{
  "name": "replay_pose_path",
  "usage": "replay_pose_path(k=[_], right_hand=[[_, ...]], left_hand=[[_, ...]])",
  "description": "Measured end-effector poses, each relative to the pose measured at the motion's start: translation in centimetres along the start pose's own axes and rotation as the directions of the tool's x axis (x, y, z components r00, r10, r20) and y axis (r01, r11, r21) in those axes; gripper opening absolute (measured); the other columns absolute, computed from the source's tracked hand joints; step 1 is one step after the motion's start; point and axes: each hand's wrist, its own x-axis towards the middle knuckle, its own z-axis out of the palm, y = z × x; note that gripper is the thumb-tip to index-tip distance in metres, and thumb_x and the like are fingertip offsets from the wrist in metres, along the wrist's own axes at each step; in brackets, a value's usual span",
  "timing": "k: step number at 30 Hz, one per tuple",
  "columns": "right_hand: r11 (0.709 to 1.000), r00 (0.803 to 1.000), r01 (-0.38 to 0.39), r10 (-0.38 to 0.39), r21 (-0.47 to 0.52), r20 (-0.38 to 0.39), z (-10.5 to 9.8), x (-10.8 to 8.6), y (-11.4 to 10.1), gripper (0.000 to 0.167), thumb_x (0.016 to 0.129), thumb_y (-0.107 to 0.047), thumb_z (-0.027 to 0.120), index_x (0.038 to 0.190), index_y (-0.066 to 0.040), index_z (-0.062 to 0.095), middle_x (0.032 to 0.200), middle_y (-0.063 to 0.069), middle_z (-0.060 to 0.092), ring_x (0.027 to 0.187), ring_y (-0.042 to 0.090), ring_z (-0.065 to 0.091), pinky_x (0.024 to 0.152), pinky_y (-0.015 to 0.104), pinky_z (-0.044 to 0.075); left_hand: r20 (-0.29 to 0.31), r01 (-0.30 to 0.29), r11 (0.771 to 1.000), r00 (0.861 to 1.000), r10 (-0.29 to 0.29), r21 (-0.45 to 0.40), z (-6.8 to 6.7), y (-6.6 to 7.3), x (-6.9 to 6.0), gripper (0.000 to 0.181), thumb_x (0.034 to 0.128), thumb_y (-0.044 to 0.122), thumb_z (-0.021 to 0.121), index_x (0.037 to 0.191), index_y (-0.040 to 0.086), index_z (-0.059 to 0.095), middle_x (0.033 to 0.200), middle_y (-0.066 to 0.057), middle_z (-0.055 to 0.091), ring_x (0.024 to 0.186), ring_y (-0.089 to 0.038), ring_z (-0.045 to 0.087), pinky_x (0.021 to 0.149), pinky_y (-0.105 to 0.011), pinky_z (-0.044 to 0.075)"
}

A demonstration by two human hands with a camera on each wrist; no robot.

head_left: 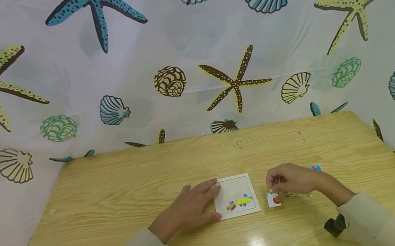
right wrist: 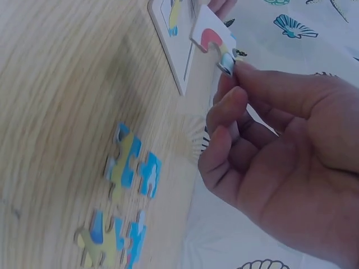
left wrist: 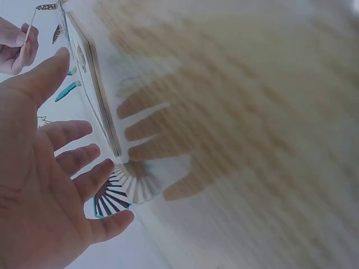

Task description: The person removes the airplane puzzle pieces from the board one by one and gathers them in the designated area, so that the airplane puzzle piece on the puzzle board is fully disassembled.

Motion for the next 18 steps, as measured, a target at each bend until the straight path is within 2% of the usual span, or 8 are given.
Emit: replay_pose_path(k=[5,10,18], right_hand=[[1.000,1.000,-0.005,0.005,-0.012,0.013,-0.7,-1.4,0.5,0.008,0.095,-0.011,0.055,0.092,-0.004,0.059,0.080,0.008,0.058,0.062,0.006,0.046,0.057,0.021,0.042],[1.000,0.999,0.001,-0.002,0.024,0.033,-1.2,-2.7,1.4,0.010,0.096,-0.008,0.053,0.091,-0.002,0.058,0.073,0.003,0.052,0.056,0.001,0.040,0.053,0.019,0.038],[0.998,0.999,-0.018,0.016,0.054,0.040,-1.6,-3.9,2.5,0.011,0.097,-0.008,0.051,0.092,0.000,0.059,0.078,0.004,0.054,0.062,0.005,0.045,0.056,0.022,0.041]], left_hand=[[0.027,0.004,1.000,1.000,-0.005,0.028,0.1,0.1,0.3,0.074,0.0889,0.058,0.053,0.148,0.016,0.035,0.156,-0.004,0.028,0.144,-0.023,0.029,0.108,-0.059,0.029],[0.043,0.005,0.999,0.999,-0.007,0.044,0.4,0.2,0.4,0.074,0.0896,0.059,0.051,0.148,0.016,0.035,0.156,-0.004,0.029,0.144,-0.023,0.028,0.108,-0.060,0.028],[0.062,0.018,0.998,0.998,-0.022,0.068,0.7,0.1,0.5,0.074,0.0897,0.060,0.050,0.148,0.017,0.034,0.157,-0.003,0.027,0.144,-0.021,0.027,0.109,-0.059,0.028]])
